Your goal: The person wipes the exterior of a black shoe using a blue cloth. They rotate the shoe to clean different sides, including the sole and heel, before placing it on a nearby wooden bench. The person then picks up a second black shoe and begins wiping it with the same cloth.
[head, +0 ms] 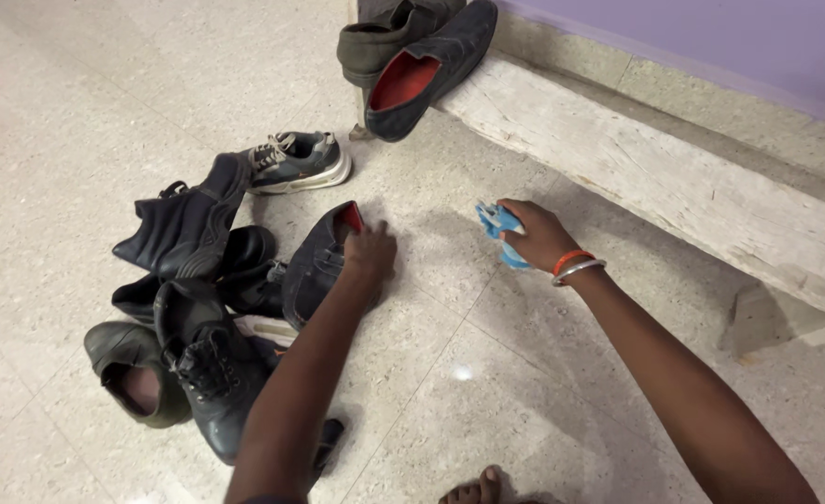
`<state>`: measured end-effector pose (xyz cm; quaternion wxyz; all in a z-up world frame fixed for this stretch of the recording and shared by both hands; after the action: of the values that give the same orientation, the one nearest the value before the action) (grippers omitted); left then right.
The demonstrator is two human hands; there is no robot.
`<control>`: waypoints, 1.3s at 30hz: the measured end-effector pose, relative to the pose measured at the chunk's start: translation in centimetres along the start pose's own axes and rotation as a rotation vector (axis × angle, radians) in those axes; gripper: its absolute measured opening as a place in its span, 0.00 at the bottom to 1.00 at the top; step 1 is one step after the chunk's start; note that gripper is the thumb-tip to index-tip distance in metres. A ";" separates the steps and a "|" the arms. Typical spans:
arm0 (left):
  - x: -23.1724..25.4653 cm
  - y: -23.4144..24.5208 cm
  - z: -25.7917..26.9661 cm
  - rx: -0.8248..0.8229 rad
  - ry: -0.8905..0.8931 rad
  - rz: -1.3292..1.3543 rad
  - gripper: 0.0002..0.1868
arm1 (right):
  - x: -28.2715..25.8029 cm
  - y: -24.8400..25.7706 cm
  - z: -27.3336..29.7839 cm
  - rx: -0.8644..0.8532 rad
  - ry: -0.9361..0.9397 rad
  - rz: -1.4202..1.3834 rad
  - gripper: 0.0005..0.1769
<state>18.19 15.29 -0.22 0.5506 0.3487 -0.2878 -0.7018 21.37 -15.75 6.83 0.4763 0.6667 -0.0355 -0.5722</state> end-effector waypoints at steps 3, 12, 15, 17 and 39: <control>-1.2 -0.1 -1.0 0.097 0.130 -0.068 0.18 | -0.1 0.8 1.3 0.004 0.027 0.006 0.31; -0.4 3.5 -0.1 0.280 -0.035 0.162 0.12 | 0.4 1.8 5.2 0.024 -0.043 -0.091 0.32; 1.6 4.2 1.7 0.239 -0.182 0.695 0.17 | -0.9 0.8 6.8 0.057 -0.003 -0.166 0.32; 3.2 5.4 3.3 0.411 -0.282 0.955 0.22 | -2.0 2.2 7.3 0.123 0.019 -0.194 0.31; 16.6 -6.7 3.0 -0.165 -0.120 1.665 0.39 | 2.2 -6.7 11.9 0.002 -0.381 -0.015 0.29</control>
<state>9.39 0.72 -6.62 0.8962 -0.0571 -0.4278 -0.1023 9.34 -20.50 2.01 0.4561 0.5472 -0.1207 -0.6914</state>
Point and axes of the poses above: each hand's wrist, its own z-axis away from the middle knuckle, its own y-axis out of the back of the hand, x = y × z, the point moved 4 cm from there along -z, towards the middle knuckle, and after that the axes turned 14 degrees about -x, right-handed, at the moved point
